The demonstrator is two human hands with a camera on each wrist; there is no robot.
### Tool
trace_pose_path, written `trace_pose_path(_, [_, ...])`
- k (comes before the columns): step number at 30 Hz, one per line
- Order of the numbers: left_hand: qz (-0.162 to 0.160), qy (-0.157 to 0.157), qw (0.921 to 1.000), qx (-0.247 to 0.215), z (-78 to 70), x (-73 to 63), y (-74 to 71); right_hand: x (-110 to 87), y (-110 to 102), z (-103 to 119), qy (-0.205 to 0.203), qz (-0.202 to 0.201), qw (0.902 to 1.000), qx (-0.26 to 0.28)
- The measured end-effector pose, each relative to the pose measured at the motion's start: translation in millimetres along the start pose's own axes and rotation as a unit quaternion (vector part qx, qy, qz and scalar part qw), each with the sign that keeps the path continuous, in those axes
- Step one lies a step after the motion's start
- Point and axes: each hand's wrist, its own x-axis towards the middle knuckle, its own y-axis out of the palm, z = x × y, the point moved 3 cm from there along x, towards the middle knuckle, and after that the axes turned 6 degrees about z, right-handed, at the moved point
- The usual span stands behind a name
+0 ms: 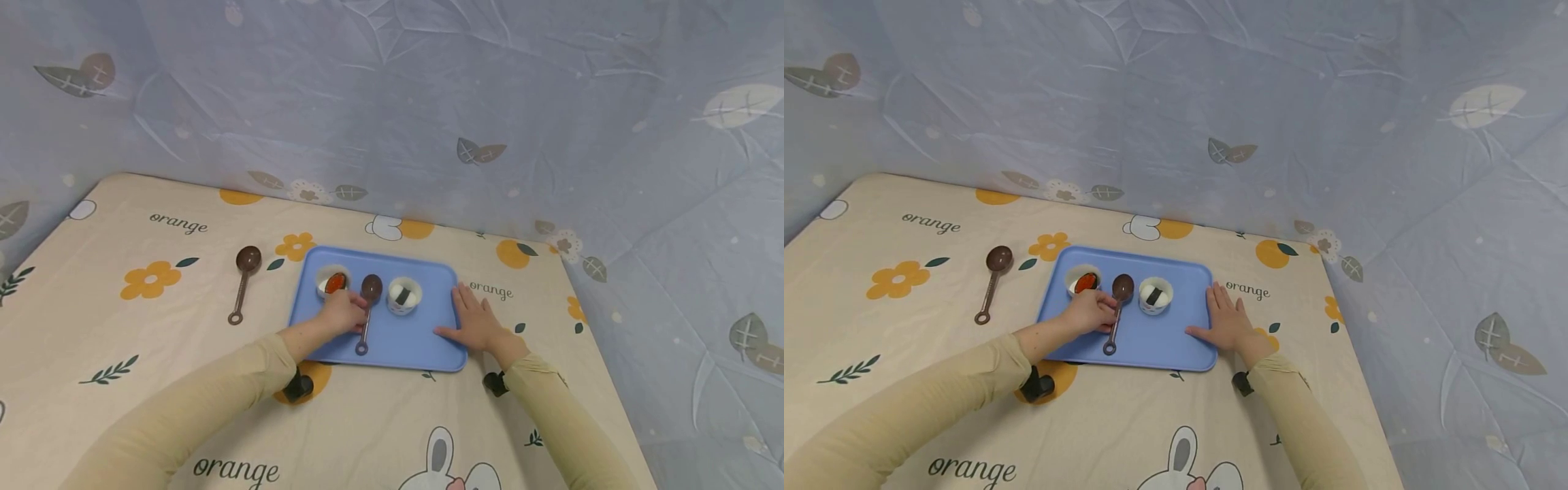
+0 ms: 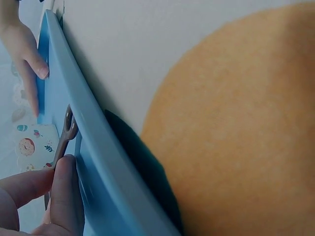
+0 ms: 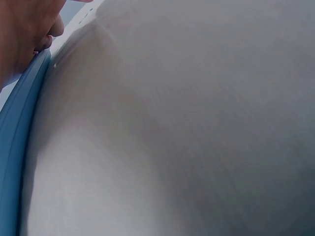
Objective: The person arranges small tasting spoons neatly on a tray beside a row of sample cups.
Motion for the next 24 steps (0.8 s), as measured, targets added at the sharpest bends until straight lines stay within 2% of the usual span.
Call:
trace_pose_path(9, [-0.004,-0.004,0.9999,0.011,1.2,0.2,0.1,-0.1,-1,0,0.002,0.000,1.0000,-0.001])
trace_pose_path(15, [-0.002,-0.001,0.9997,0.026,-0.7,-4.9,-1.1,0.0,0,1,0.001,0.000,1.0000,-0.002])
trace_pose_path(20, [0.029,-0.009,0.9967,0.076,-4.4,-4.3,-8.0,0.1,0,1,-0.001,-0.001,1.0000,-0.001])
trace_pose_path(21, [0.039,-0.002,0.9956,0.085,-3.0,-1.1,-9.7,-0.1,-1,1,-0.001,-0.001,1.0000,0.000])
trace_pose_path(24, [0.060,-0.021,0.9929,0.101,-6.4,-1.1,-15.0,-1.0,-2,1,0.000,-0.001,1.0000,0.004])
